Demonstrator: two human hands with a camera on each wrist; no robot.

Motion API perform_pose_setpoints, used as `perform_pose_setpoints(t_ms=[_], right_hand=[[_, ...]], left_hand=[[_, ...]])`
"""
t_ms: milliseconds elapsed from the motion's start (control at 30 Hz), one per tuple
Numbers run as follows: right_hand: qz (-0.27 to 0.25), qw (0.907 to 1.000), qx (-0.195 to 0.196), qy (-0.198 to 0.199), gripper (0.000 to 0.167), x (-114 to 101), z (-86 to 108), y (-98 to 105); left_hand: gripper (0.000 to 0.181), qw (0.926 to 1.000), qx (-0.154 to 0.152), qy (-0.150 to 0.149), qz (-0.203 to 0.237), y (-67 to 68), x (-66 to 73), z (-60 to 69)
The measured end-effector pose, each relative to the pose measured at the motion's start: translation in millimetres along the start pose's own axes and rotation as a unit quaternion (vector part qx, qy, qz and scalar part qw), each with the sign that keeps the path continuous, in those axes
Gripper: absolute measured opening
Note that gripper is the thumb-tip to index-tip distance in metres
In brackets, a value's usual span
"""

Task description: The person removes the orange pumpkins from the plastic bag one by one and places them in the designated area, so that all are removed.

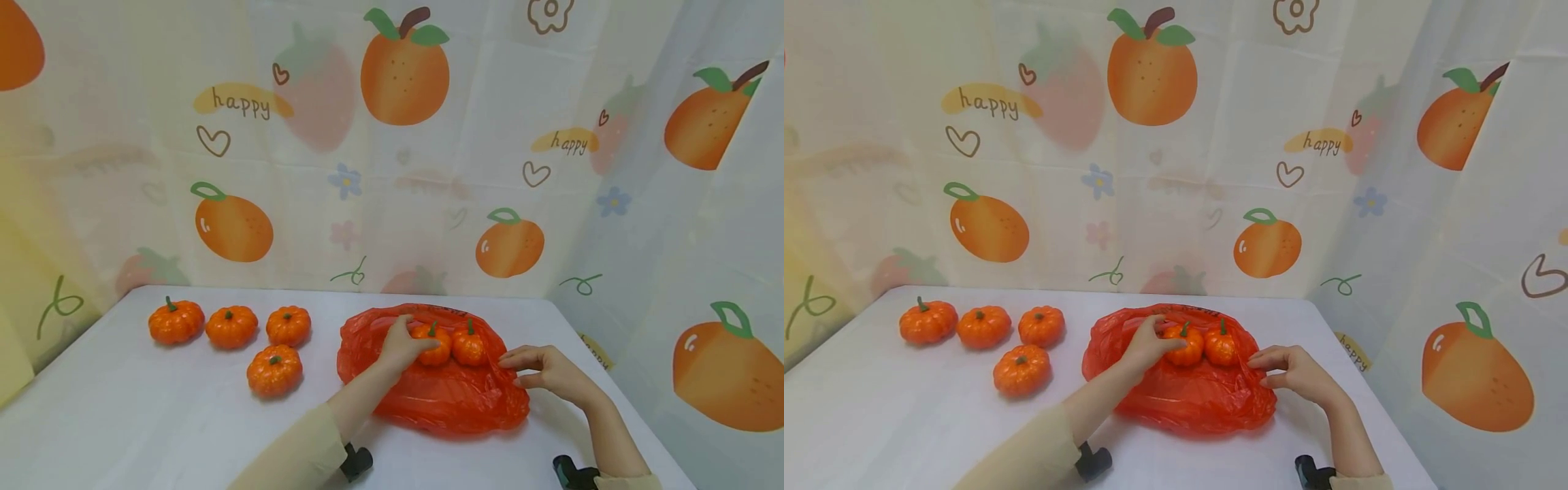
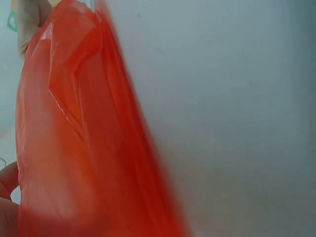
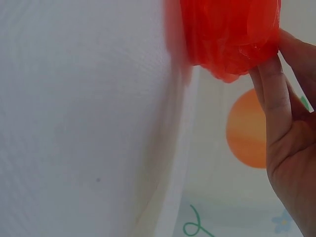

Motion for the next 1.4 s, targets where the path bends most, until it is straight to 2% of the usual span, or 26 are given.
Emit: perform_pose_setpoints(t_ms=[333,533,833,1133,1400], right_hand=[[0.0,1.0,-0.001,0.001,0.034,0.5,-0.2,0.0],[0.004,1.0,0.001,-0.002,0.034,1.2,-1.3,-0.9],[-0.001,1.0,-0.006,0.002,0.033,2.1,-2.4,-1.3],[-0.002,1.0,-0.008,-0.004,0.034,3.7,-3.3,-2.1],[0.0,1.0,-0.003,-0.003,0.034,3.5,-3.1,-1.5]], left_hand=[[0.068,0.997,0.055,0.027,-0.049,-10.3,-0.8,-6.7],[0.067,0.9939,0.066,0.03,-0.082,-14.8,-3.5,-7.6],[0.067,0.9947,0.073,0.06,-0.041,-18.3,-7.8,-8.6],[0.067,0.9925,0.08,0.072,-0.057,-15.5,-10.7,-8.4],[0.068,0.9936,0.075,0.06,-0.059,-15.1,-13.1,-10.8]])
Point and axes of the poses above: each hand's wrist, its own z-axis away from the middle knuckle, its own y-axis out of the back of the hand, x = y × z, the point moved 6 cm from there along -z, towards the middle knuckle, and after that the axes turned 8 degrees about -y, right-handed, at the moved point
